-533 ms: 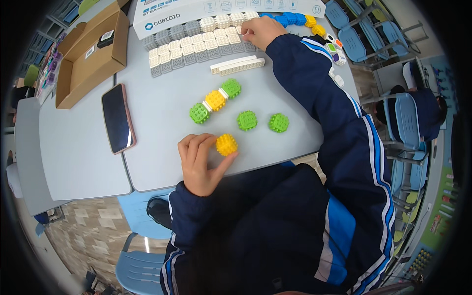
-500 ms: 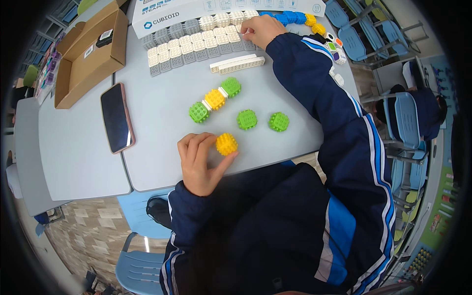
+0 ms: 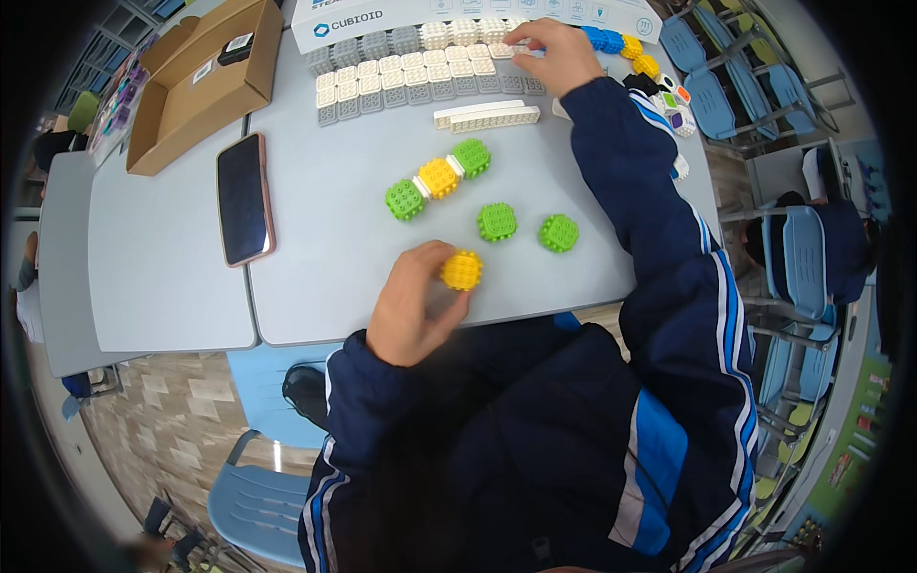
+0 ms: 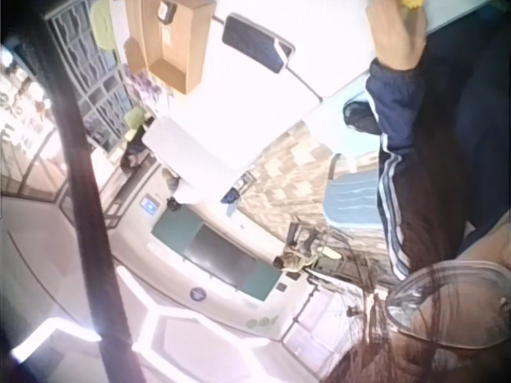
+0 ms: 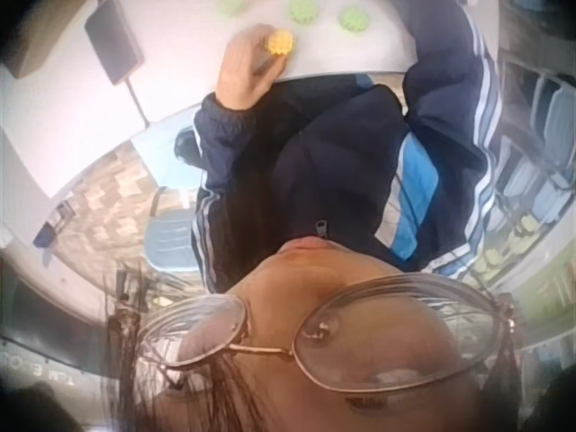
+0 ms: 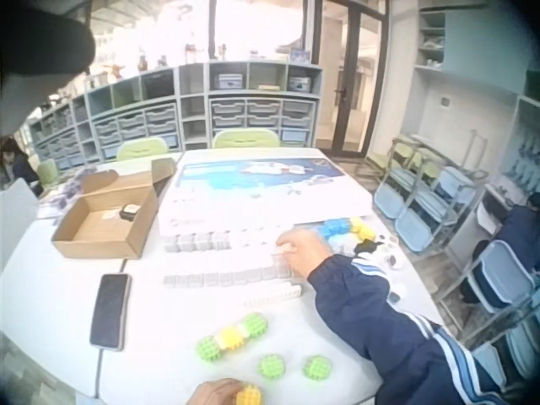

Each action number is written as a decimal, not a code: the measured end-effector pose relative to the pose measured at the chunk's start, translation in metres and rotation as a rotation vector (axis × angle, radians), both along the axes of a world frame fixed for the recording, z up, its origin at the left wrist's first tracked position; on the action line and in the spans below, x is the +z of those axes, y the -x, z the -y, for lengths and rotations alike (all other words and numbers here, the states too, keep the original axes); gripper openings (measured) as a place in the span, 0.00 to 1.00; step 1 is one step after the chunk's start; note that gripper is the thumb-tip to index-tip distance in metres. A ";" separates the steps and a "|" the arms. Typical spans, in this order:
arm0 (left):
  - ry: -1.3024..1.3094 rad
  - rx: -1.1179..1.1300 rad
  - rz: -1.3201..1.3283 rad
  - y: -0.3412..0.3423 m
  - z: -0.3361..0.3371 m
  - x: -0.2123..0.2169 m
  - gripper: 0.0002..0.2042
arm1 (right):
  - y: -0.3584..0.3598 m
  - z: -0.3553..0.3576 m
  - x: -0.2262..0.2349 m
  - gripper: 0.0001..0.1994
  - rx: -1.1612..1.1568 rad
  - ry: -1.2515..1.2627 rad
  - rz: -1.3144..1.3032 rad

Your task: The person assembles small green, yellow, and white interlocking building blocks on a table. They connect the pieces into small structures, occasionally picking up and repositioning them, and briefly drop a piece before retrieving it from the floor.

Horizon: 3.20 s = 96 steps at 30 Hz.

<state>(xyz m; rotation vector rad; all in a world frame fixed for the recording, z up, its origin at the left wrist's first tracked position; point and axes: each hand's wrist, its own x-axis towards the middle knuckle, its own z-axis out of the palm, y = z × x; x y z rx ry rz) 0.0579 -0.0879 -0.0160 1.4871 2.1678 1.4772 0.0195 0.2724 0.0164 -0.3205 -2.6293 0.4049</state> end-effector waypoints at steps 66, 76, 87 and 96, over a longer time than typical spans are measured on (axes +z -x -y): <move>-0.230 0.004 0.132 -0.026 0.000 -0.011 0.27 | -0.167 0.183 -0.022 0.36 0.497 0.942 -0.007; -0.076 -0.080 0.105 -0.008 -0.010 0.001 0.33 | -0.164 0.188 -0.025 0.33 0.494 0.954 -0.042; -0.102 -0.091 0.056 -0.012 -0.006 -0.006 0.32 | -0.165 0.198 -0.033 0.28 0.433 0.925 -0.071; -0.227 -0.017 -0.009 -0.014 -0.001 -0.006 0.32 | -0.161 0.194 -0.035 0.36 0.453 1.011 -0.162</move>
